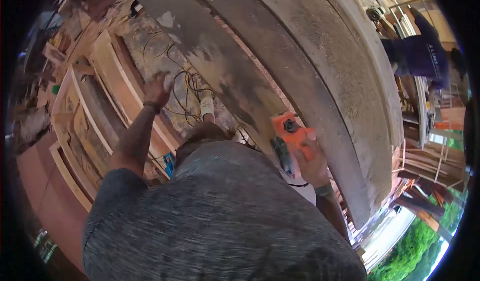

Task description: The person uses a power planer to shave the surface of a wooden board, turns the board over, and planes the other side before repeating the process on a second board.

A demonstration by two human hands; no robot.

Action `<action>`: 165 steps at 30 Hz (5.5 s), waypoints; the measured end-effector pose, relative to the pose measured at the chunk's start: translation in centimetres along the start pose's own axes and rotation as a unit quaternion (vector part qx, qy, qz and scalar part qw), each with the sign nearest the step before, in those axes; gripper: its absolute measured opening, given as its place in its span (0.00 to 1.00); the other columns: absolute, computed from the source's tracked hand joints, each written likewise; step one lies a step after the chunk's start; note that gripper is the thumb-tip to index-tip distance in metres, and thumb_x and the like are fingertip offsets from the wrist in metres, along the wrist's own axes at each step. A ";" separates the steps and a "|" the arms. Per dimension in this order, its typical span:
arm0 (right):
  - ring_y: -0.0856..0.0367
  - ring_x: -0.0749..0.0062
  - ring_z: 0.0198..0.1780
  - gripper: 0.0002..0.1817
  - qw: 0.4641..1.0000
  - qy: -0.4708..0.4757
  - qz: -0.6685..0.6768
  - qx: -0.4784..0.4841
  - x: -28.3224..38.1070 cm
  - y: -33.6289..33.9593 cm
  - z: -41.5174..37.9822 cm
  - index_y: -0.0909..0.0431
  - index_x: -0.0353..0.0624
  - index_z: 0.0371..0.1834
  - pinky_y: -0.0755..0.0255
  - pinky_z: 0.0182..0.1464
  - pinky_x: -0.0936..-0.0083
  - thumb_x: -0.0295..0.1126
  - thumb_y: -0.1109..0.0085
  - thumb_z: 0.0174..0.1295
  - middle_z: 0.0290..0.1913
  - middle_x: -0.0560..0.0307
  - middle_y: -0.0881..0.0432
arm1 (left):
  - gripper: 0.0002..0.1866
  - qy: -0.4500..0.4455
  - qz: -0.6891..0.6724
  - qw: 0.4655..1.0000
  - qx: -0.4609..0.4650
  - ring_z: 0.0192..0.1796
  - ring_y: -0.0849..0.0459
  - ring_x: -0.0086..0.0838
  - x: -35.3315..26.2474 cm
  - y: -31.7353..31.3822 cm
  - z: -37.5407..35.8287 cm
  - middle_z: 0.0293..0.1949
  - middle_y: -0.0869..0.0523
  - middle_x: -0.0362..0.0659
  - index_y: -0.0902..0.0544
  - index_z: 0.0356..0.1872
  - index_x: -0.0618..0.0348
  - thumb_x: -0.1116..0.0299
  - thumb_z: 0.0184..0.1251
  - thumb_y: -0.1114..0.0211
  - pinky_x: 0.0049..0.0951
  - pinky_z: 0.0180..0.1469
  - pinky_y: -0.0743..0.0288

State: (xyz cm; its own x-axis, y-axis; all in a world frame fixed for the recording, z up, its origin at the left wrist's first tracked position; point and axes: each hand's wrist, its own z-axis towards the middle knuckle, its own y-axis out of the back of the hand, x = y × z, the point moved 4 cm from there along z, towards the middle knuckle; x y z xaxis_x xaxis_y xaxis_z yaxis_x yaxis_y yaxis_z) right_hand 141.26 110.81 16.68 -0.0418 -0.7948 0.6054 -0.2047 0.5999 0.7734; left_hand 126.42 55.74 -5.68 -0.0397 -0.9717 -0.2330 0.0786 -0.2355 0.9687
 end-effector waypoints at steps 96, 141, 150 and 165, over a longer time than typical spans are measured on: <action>0.11 0.45 0.52 0.23 0.977 0.206 -0.043 0.022 21.8 -11.2 41.4 0.12 0.47 0.55 0.20 0.54 0.56 0.51 0.41 0.68 0.48 0.41 0.10 | 0.29 0.283 -0.534 0.796 -0.036 0.45 0.16 0.35 -6.7 -4.5 10.1 0.51 0.13 0.47 0.18 0.62 0.63 0.46 0.86 0.53 0.38 0.51 0.23; 0.14 0.42 0.57 0.18 0.972 0.230 -0.032 0.037 29.9 -18.5 40.5 0.14 0.47 0.56 0.21 0.60 0.53 0.44 0.41 0.70 0.53 0.40 0.12 | 0.24 0.213 -0.223 0.876 0.370 0.59 0.13 0.55 9.6 -11.9 -11.3 0.60 0.13 0.58 0.21 0.71 0.52 0.62 0.78 0.47 0.51 0.66 0.23; 0.13 0.43 0.59 0.20 0.967 0.244 -0.020 0.068 42.9 -24.2 57.4 0.11 0.47 0.53 0.21 0.61 0.57 0.45 0.42 0.65 0.53 0.38 0.11 | 0.24 0.364 -0.255 0.844 0.299 0.61 0.14 0.54 25.3 -12.3 -24.3 0.55 0.12 0.63 0.14 0.56 0.64 0.53 0.81 0.46 0.50 0.65 0.23; 0.14 0.40 0.58 0.22 0.971 0.218 0.062 0.074 31.3 -16.5 37.2 0.15 0.39 0.54 0.20 0.57 0.54 0.46 0.38 0.68 0.54 0.36 0.13 | 0.28 0.196 -0.277 0.886 0.316 0.59 0.14 0.56 8.8 -6.5 -3.9 0.56 0.12 0.60 0.16 0.61 0.61 0.46 0.82 0.47 0.50 0.63 0.23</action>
State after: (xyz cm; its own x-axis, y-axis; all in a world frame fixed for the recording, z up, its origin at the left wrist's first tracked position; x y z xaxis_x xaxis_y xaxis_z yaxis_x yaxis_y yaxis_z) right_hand 106.89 72.61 15.94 0.3361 -0.5833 0.7394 -0.3639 0.6437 0.6732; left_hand 129.39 48.70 -14.38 0.4598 -0.6728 -0.5796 -0.4228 -0.7398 0.5233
